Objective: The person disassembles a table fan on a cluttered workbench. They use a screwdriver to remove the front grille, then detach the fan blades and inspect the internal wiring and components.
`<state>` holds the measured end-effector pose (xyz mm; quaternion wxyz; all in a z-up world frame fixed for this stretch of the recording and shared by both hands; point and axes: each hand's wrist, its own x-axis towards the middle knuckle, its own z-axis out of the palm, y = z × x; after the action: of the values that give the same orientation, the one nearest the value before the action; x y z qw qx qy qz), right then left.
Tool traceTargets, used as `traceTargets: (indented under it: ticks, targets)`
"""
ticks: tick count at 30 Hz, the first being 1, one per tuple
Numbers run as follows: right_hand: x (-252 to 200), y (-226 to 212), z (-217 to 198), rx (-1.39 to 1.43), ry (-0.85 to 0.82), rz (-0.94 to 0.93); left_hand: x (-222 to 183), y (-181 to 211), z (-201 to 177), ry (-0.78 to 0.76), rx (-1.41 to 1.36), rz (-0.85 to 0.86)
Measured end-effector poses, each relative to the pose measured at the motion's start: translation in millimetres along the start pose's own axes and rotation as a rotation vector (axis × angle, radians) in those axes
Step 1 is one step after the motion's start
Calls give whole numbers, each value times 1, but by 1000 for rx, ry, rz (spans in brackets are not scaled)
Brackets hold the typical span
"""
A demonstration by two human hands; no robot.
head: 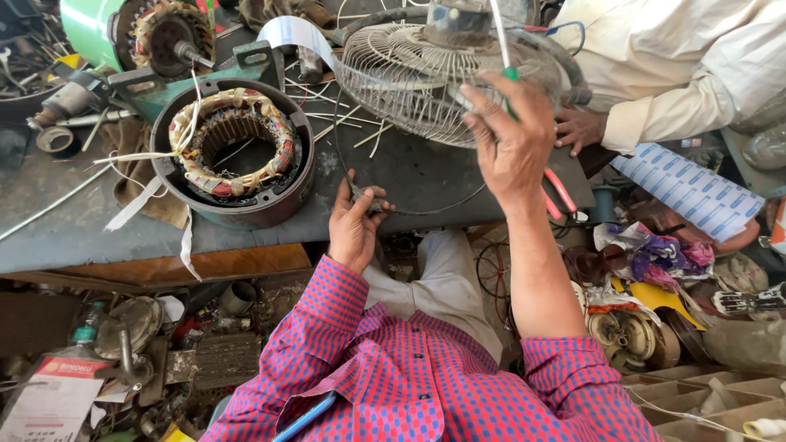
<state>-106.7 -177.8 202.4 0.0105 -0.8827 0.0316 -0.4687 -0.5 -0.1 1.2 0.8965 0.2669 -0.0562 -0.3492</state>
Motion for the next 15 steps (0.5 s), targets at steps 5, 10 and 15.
traceTargets:
  ticks: [5,10,15]
  targets:
    - [5,17,-1,129,39,77,1,2,8,-4,-9,-14]
    - [24,37,4,133,82,53,2,5,20,-9,46,-5]
    - [41,54,-2,236,137,90,-7,13,27,11,52,15]
